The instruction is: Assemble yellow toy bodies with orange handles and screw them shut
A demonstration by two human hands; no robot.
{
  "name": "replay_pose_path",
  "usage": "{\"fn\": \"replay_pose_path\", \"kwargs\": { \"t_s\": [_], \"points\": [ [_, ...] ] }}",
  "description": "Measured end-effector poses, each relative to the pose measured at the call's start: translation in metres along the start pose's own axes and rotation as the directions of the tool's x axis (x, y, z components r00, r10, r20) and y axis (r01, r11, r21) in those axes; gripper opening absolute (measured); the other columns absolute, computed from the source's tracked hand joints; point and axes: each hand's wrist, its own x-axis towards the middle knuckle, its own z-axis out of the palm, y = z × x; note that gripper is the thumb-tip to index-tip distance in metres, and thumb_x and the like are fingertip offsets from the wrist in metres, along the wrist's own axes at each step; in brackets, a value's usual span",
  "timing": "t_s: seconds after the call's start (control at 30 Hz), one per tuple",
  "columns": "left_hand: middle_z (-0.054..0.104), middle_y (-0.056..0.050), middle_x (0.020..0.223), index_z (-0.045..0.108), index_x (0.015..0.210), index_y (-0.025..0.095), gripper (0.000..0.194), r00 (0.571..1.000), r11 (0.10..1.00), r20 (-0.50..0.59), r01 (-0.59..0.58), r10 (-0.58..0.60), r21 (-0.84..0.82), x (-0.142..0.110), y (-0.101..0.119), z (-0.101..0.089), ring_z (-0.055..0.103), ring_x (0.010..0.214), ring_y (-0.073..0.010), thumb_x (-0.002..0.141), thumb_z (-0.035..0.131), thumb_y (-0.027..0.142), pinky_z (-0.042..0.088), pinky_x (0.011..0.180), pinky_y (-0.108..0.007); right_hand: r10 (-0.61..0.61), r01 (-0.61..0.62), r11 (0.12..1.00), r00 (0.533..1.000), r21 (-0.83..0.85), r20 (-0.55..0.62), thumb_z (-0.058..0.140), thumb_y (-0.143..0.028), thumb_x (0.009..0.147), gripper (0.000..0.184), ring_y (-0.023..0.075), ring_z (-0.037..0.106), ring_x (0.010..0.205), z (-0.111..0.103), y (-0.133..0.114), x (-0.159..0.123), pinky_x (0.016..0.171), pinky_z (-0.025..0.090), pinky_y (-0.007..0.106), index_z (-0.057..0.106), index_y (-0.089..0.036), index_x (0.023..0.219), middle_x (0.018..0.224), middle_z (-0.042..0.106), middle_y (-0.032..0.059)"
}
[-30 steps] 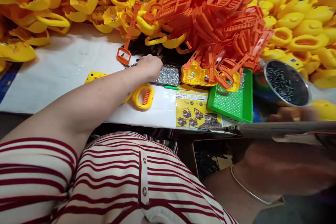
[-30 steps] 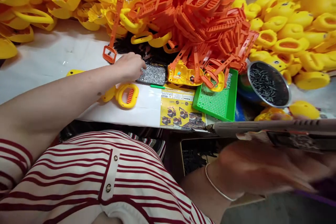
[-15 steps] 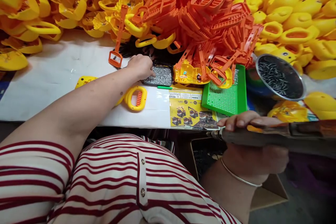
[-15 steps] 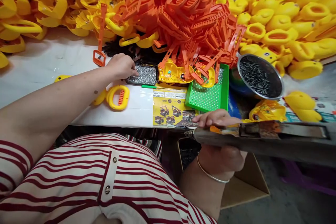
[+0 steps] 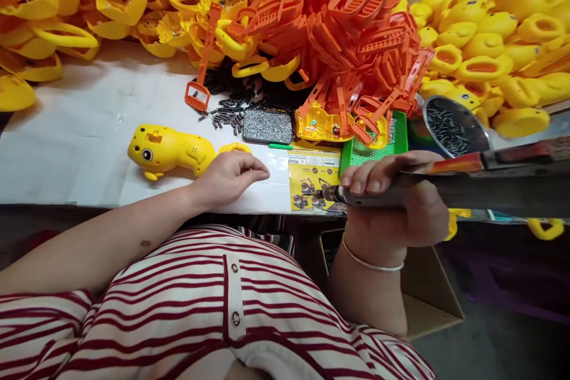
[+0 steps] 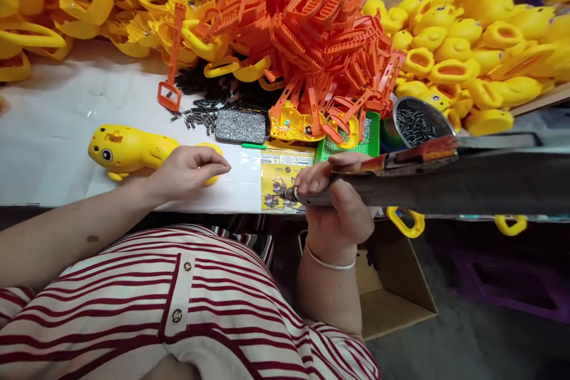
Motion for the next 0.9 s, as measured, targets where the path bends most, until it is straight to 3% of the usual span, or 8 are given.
{"fn": "replay_pose_path", "kwargs": {
  "t_s": [0.1,0.2,0.3,0.5,0.77,0.9],
  "points": [
    [0.071,-0.002,0.071,0.069,0.07,0.018,0.016,0.988,0.98,0.019,-0.157,0.155,0.121,-0.017,-0.004,-0.002,0.062,0.069,-0.014,0.08,0.07,0.031,0.05,0.069,-0.028,-0.027,0.02,0.995,0.997,0.098,0.07,0.064,-0.04,0.08,0.015,0.012,0.042,0.042,0.027,0.0,0.002,0.044,0.041,0.029,0.065,-0.028,0.089,0.053,0.039,-0.0069],
    [0.071,-0.002,0.071,0.067,0.071,0.018,0.019,0.948,0.913,0.064,-0.316,0.311,0.258,-0.026,-0.007,-0.008,0.062,0.07,-0.0151,0.08,0.074,0.034,0.049,0.071,-0.029,-0.025,0.002,0.99,0.986,0.14,0.165,0.062,-0.046,0.082,0.018,0.0135,0.044,0.04,0.047,-0.004,0.001,0.043,0.043,0.031,0.061,-0.03,0.091,0.052,0.038,-0.0076],
    [0.071,-0.003,0.073,0.066,0.072,0.018,0.022,0.915,0.844,0.105,-0.4,0.389,0.358,-0.031,-0.007,-0.013,0.063,0.071,-0.0162,0.082,0.072,0.037,0.048,0.071,-0.029,-0.002,-0.031,0.988,0.978,0.152,0.21,0.063,-0.05,0.082,0.023,0.0142,0.044,0.039,0.06,-0.007,-0.001,0.042,0.044,0.032,0.057,-0.03,0.091,0.05,0.039,-0.0085],
    [0.071,-0.003,0.074,0.066,0.074,0.018,0.024,0.909,0.833,0.12,-0.415,0.4,0.367,-0.035,-0.009,-0.015,0.063,0.071,-0.0162,0.084,0.069,0.04,0.046,0.071,-0.029,0.023,-0.09,0.975,0.95,0.203,0.311,0.067,-0.045,0.081,0.022,0.0128,0.047,0.038,0.069,-0.008,-0.003,0.04,0.042,0.029,0.057,-0.028,0.091,0.05,0.045,-0.0083],
    [0.072,-0.003,0.077,0.067,0.076,0.018,0.023,0.911,0.804,0.231,-0.411,0.342,0.43,-0.036,-0.005,-0.014,0.063,0.075,-0.0178,0.087,0.065,0.038,0.042,0.069,-0.03,0.1,-0.15,0.976,0.954,0.158,0.283,0.067,-0.05,0.079,0.027,0.0149,0.047,0.039,0.076,-0.004,-0.007,0.041,0.045,0.032,0.054,-0.029,0.09,0.049,0.042,-0.0093],
    [0.073,-0.009,0.098,0.07,0.093,0.018,0.027,0.926,0.796,0.25,-0.372,0.283,0.478,-0.033,-0.004,-0.016,0.065,0.096,-0.0243,0.083,0.069,0.044,0.046,0.083,-0.036,0.051,-0.09,0.988,0.959,0.128,0.28,0.064,-0.047,0.081,0.023,0.0145,0.045,0.037,0.08,-0.003,-0.006,0.039,0.041,0.03,0.053,-0.029,0.091,0.049,0.041,-0.009]
  ]
}}
